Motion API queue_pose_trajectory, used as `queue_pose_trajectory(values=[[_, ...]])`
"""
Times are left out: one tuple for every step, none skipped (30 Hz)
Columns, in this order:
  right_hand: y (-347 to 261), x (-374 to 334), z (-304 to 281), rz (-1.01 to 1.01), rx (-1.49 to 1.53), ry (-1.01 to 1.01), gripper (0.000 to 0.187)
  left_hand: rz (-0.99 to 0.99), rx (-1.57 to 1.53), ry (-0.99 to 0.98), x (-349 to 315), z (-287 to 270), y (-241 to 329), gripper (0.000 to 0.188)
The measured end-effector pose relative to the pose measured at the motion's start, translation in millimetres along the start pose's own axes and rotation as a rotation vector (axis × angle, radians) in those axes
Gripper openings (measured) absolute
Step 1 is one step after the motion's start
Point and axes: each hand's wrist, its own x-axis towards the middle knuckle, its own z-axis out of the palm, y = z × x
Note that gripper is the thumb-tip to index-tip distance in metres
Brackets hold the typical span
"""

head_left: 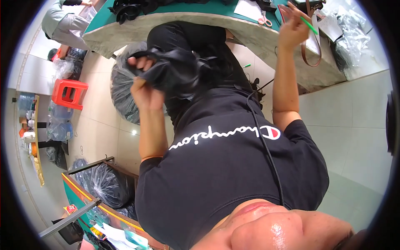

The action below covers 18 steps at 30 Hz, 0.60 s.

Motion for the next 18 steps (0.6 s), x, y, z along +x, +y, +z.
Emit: queue_pose_trajectory(values=[[4.3, 5.0, -8.9, -0.003, 0.004, -0.001, 0.01, -0.005, -0.001, -0.047, 1.5, -2.4, 8.3, 0.037], [-0.6, 6.8, -16.1, 0.127, 0.053, -0.215, 0.014, -0.009, 0.003, -0.084, -1.0, 2.4, 14.5, 0.035], [-5.0, 5.7, -19.8, 0.257, 0.101, -0.429, 0.017, -0.015, -0.03, -0.104, -2.3, 6.4, 13.5, 0.027], [-9.9, -2.4, -20.1, 0.329, 0.044, -0.478, 0.02, -0.01, 0.03, -0.11, -2.4, 11.2, 10.1, 0.02], [-14.4, -5.2, -22.1, 0.331, 0.047, -0.478, 0.02, -0.007, 0.088, -0.12, -0.9, 16.8, 5.4, 0.015], [-16.9, -7.8, -23.7, 0.169, -0.21, -0.607, 0.02, -0.024, 0.059, -0.109, -0.7, 20.1, -0.2, 0.01], [-21.4, -10.1, -26.1, 0.0, -0.467, -0.727, 0.02, -0.059, 0.067, -0.137, -1.3, 19.4, -0.6, 0.01], [-38.3, -11.4, -21.1, 0.252, -0.538, -0.764, 0.02, -0.092, 0.077, -0.168, 0.3, 18.0, -2.4, 0.01], [-49.1, -13.7, -16.6, 0.251, -0.538, -0.762, 0.02, -0.128, 0.031, -0.178, 1.6, 15.9, -5.0, 0.01], [-57.5, -15.8, -11.8, 0.48, -0.203, -0.761, 0.021, -0.13, 0.031, -0.18, 3.4, 15.8, -8.1, 0.01], [-67.9, -21.6, -7.7, 0.7, 0.133, -0.735, 0.023, -0.164, -0.003, -0.184, 3.8, 16.4, -12.4, 0.013], [-75.8, -41.6, 8.2, 0.643, 0.325, -0.766, 0.021, -0.169, -0.014, -0.17, -2.9, 15.6, -11.4, 0.016], [-88.3, -54.7, 18.1, 0.573, 0.479, -0.768, 0.021, -0.208, -0.046, -0.188, -1.4, 15.1, -14.6, 0.021], [-106.1, -61.2, 25.6, 0.443, 0.41, -0.856, 0.019, -0.212, -0.048, -0.186, -1.7, 16.8, -16.4, 0.021], [-119.1, -64.4, 31.0, 0.309, 0.336, -0.937, 0.021, -0.256, -0.045, -0.161, -1.3, 21.4, -19.8, 0.025], [-121.1, -70.5, 36.9, 0.284, 0.355, -0.999, 0.022, -0.3, -0.041, -0.135, -1.4, 26.9, -23.1, 0.029], [-122.5, -76.7, 42.7, 0.255, 0.382, -1.065, 0.024, -0.298, 0.016, -0.097, -2.8, 34.8, -24.7, 0.029], [-126.0, -79.4, 46.2, 0.209, 0.319, -1.084, 0.028, -0.295, 0.017, -0.098, -4.3, 34.4, -27.7, 0.029]])
